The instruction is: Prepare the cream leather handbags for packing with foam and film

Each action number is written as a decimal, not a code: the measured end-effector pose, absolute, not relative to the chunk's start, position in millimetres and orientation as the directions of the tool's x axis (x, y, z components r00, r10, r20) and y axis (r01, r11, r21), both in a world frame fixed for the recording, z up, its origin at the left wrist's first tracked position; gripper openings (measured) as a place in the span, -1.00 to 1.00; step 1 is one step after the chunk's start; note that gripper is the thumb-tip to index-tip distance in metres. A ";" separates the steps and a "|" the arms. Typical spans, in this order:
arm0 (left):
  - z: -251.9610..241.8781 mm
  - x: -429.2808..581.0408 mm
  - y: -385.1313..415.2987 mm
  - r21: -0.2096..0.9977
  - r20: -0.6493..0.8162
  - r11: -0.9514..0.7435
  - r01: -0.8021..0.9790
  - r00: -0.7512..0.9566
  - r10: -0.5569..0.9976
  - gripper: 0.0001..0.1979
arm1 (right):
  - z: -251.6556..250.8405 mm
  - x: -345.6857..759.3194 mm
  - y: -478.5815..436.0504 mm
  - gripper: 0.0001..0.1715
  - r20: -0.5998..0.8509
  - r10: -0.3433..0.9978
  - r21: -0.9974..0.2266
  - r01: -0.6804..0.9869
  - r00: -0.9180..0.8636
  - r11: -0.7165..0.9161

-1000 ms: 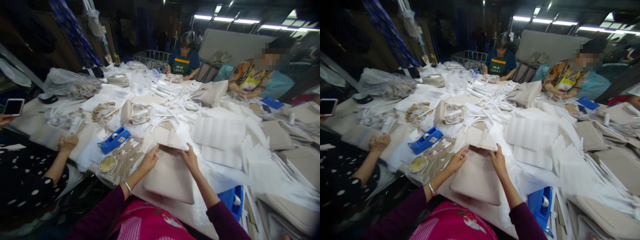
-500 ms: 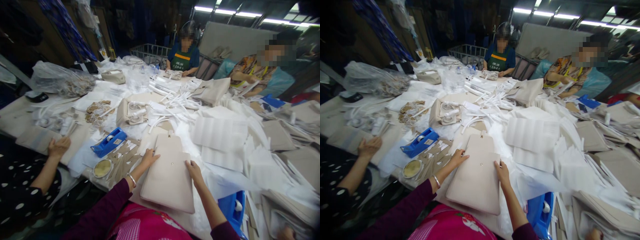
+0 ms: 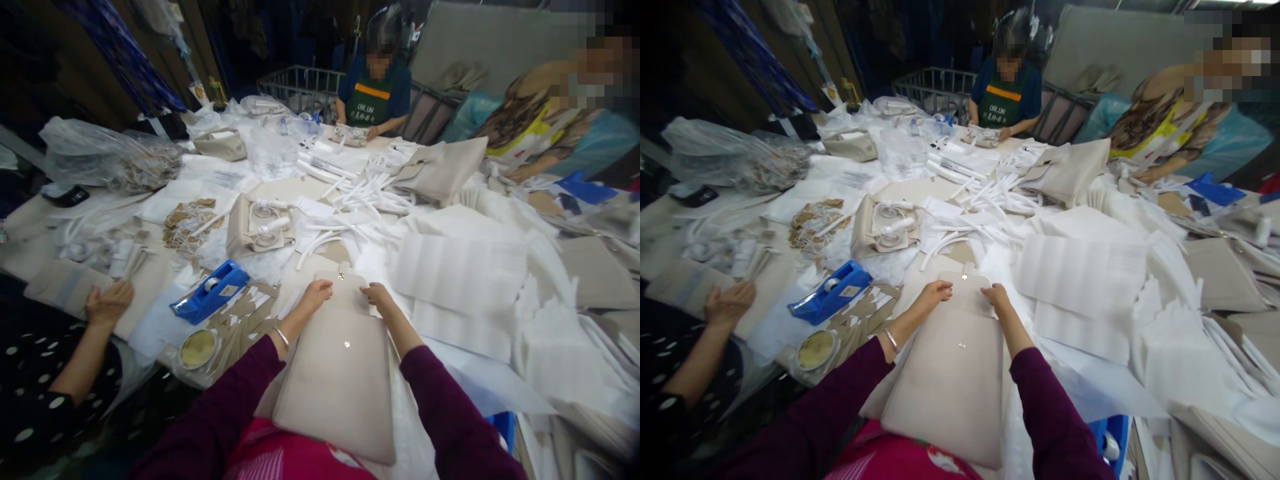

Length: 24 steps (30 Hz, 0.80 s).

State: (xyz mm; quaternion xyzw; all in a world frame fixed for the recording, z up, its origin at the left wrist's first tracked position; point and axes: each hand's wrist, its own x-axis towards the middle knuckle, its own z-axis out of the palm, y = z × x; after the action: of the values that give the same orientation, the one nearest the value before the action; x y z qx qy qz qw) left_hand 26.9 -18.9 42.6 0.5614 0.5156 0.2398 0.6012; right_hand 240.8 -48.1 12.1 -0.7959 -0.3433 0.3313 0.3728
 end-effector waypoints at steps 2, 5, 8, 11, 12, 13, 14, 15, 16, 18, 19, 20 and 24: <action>46.9 25.7 -22.7 0.918 -0.395 0.367 0.148 0.404 0.825 -0.75 | 11.6 238.1 -29.0 -0.74 -0.362 0.788 -0.828 0.218 0.498 -0.517; 58.7 13.7 -30.4 0.818 -0.434 0.555 -0.152 0.471 0.768 -0.69 | 23.8 231.6 -26.3 -0.73 -0.424 0.809 -0.854 0.117 0.408 -0.507; 70.0 0.7 -37.0 0.673 -0.505 0.686 -0.276 0.505 0.700 -0.56 | 46.5 224.2 -53.8 -0.68 -0.343 0.884 -0.917 0.090 0.319 -0.388; 73.0 -5.4 -43.1 0.506 -0.595 0.809 -0.299 0.558 0.578 -0.32 | 64.5 216.8 -96.3 -0.80 -0.111 0.973 -0.963 0.220 0.203 -0.156; 72.5 -5.6 -45.5 0.463 -0.608 0.835 -0.297 0.580 0.543 -0.26 | 68.0 214.5 -109.1 -0.82 -0.050 0.984 -0.961 0.261 0.172 -0.094; 71.6 -5.0 -48.5 0.439 -0.612 0.849 -0.293 0.595 0.521 -0.22 | 70.3 212.3 -119.7 -0.83 -0.011 0.988 -0.957 0.285 0.156 -0.056; 70.7 -3.7 -52.0 0.438 -0.608 0.850 -0.291 0.601 0.519 -0.20 | 71.5 210.3 -127.7 -0.82 0.011 0.988 -0.956 0.292 0.155 -0.035; 69.8 -1.8 -56.4 0.461 -0.595 0.839 -0.290 0.601 0.534 -0.21 | 72.0 208.6 -133.0 -0.81 0.025 0.986 -0.957 0.288 0.166 -0.024; 69.0 0.6 -61.4 0.511 -0.570 0.813 -0.280 0.597 0.564 -0.25 | 72.0 207.3 -135.7 -0.81 0.032 0.982 -0.958 0.284 0.184 -0.022; 67.8 6.4 -73.2 0.686 -0.513 0.706 -0.179 0.569 0.643 -0.41 | 70.4 205.9 -135.8 -0.81 0.036 0.973 -0.956 0.292 0.229 -0.033; 67.2 9.6 -79.7 0.788 -0.484 0.612 -0.067 0.548 0.683 -0.52 | 68.9 205.5 -134.4 -0.81 0.039 0.964 -0.953 0.301 0.262 -0.043; 66.6 13.0 -86.3 0.871 -0.448 0.484 0.079 0.530 0.720 -0.64 | 66.9 205.2 -133.0 -0.81 0.044 0.954 -0.949 0.310 0.297 -0.053; 64.2 28.5 -109.8 0.812 -0.300 -0.082 0.578 0.534 0.791 -0.92 | 57.0 200.9 -132.7 -0.79 0.096 0.920 -0.943 0.331 0.379 -0.038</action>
State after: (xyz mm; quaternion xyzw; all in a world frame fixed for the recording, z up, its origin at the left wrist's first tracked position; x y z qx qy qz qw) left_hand 28.5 -109.8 64.2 0.7272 0.4704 0.1091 0.4877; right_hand 200.9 -132.7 57.0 -0.6589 -0.4749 0.2914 0.5054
